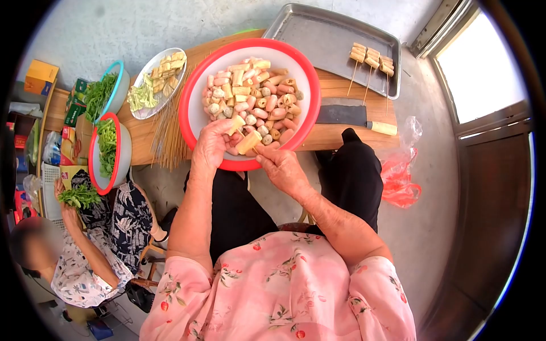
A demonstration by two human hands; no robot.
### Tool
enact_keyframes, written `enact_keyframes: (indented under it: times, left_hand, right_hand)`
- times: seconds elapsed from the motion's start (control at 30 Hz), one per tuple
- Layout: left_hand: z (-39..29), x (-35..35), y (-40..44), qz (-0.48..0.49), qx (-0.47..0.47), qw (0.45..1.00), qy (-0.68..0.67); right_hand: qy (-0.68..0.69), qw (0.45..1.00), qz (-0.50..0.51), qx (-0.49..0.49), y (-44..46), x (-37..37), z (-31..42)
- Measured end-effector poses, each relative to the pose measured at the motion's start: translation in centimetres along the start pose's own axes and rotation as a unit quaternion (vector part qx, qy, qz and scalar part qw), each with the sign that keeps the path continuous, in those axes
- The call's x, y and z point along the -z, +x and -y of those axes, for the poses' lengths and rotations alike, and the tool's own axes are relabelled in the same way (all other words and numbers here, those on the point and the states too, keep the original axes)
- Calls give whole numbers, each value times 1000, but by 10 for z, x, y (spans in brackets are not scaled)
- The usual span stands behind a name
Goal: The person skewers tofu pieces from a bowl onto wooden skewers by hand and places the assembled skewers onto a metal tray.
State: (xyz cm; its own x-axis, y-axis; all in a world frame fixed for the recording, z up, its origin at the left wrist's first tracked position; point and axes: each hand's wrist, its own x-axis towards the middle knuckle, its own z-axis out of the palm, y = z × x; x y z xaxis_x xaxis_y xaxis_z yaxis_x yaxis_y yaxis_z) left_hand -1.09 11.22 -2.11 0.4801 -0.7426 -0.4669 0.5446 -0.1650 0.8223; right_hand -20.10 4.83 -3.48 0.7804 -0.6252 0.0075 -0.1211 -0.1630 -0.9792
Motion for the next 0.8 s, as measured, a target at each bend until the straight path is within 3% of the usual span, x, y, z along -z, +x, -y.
enact_keyframes:
  times: [0.17, 0.33, 0.43, 0.5, 0.7, 0.8]
  left_hand:
    - [5, 3, 4, -22, 12, 1000, 11]
    - [-4, -9, -6, 28, 23, 999, -1]
    - [1, -13, -7, 36, 0, 999, 0]
    - [-1, -15, -8, 48, -6, 999, -24]
    - [-12, -7, -11, 64, 13, 996, -64]
    - [-6, -7, -9, 50, 3, 997, -58]
  right_hand:
    - [-3, 1000, 4, 5, 3, -1, 4]
    - [-15, 999, -15, 26, 9, -5, 8]
    - [0, 999, -1, -36, 17, -6, 11]
    - [-17, 997, -35, 69, 21, -12, -1]
    - [-40, 998, 44, -16, 11, -6, 20]
    - [-39, 999, 12, 27, 10, -10, 7]
